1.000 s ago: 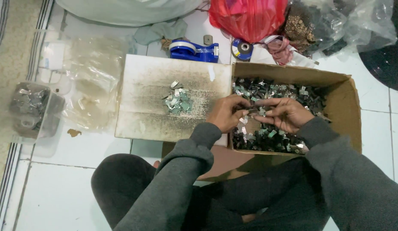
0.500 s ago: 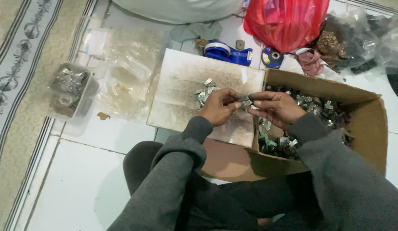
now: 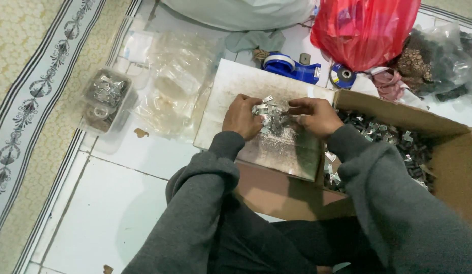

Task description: Sorting and arranging small metal components from a bulk box onto a flat surface and into plastic bags.

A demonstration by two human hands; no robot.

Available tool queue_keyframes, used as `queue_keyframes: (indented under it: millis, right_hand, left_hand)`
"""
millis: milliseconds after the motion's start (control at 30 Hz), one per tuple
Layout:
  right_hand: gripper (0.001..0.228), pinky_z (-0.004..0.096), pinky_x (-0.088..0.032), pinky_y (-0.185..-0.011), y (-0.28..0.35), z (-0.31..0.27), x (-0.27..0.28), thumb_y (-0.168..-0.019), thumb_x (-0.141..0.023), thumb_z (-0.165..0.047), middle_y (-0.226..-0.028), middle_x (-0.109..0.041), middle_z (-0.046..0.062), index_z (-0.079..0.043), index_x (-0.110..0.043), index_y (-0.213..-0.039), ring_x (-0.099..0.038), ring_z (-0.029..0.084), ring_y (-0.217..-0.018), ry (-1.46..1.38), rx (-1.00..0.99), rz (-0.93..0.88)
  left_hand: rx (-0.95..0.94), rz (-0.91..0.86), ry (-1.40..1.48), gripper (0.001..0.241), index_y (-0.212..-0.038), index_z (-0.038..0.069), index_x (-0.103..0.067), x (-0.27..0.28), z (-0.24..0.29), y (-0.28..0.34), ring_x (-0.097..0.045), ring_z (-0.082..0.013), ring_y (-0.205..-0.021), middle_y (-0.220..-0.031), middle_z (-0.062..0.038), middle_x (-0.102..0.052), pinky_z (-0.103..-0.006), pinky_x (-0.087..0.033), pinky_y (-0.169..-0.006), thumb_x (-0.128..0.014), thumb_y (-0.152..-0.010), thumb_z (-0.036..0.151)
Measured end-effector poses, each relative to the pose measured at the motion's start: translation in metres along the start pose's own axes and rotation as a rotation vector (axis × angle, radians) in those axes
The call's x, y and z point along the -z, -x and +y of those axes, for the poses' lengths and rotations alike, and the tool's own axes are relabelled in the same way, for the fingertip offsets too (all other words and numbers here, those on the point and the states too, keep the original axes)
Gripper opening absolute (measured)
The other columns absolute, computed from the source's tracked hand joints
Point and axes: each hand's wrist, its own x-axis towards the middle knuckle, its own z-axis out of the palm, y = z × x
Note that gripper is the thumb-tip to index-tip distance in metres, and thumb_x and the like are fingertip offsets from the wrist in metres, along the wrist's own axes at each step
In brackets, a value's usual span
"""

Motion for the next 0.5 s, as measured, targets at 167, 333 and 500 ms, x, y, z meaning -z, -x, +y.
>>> queue_keyframes:
  millis: [167,333,500]
  right_hand:
    - [0.06,0.067,-0.059,-0.096,-0.009,0.041,0.011,-0.085,-0.059,0.016,-0.128,-0.066,0.03,0.003,-0.058,-0.144,-0.06,0.052,-0.125,0.159,0.094,0.001]
    - [0.076,0.054,-0.063,-0.088,0.001,0.034,0.016,-0.082,-0.057,0.019,-0.135,-0.061,0.036,0.003,-0.045,-0.155,-0.063,0.044,-0.124,-0.196,-0.01,-0.133]
    - [0.055,0.041,-0.064,-0.074,0.022,0.034,0.052,-0.09,-0.061,0.01,-0.119,-0.071,0.031,0.003,-0.057,-0.145,-0.072,0.033,-0.103,-0.187,0.043,0.07]
  left_hand:
    - [0.041,-0.08,-0.028,0.063,-0.137,-0.002,-0.066,0.006,0.002,0.009,-0.068,-0.0472,-0.116,-0.127,-0.026,-0.056,-0.0542,-0.062,-0.098,-0.08,-0.077,0.008]
    - [-0.062,-0.104,-0.011,0.061,-0.137,0.002,-0.067,-0.011,0.005,0.008,-0.071,-0.0429,-0.111,-0.124,-0.023,-0.061,-0.0504,-0.062,-0.095,-0.078,-0.077,0.007]
    - [-0.246,0.054,0.004,0.045,-0.127,0.0,-0.07,-0.019,0.031,0.01,-0.068,-0.0504,-0.109,-0.119,-0.025,-0.063,-0.0546,-0.06,-0.091,-0.072,-0.084,0.011]
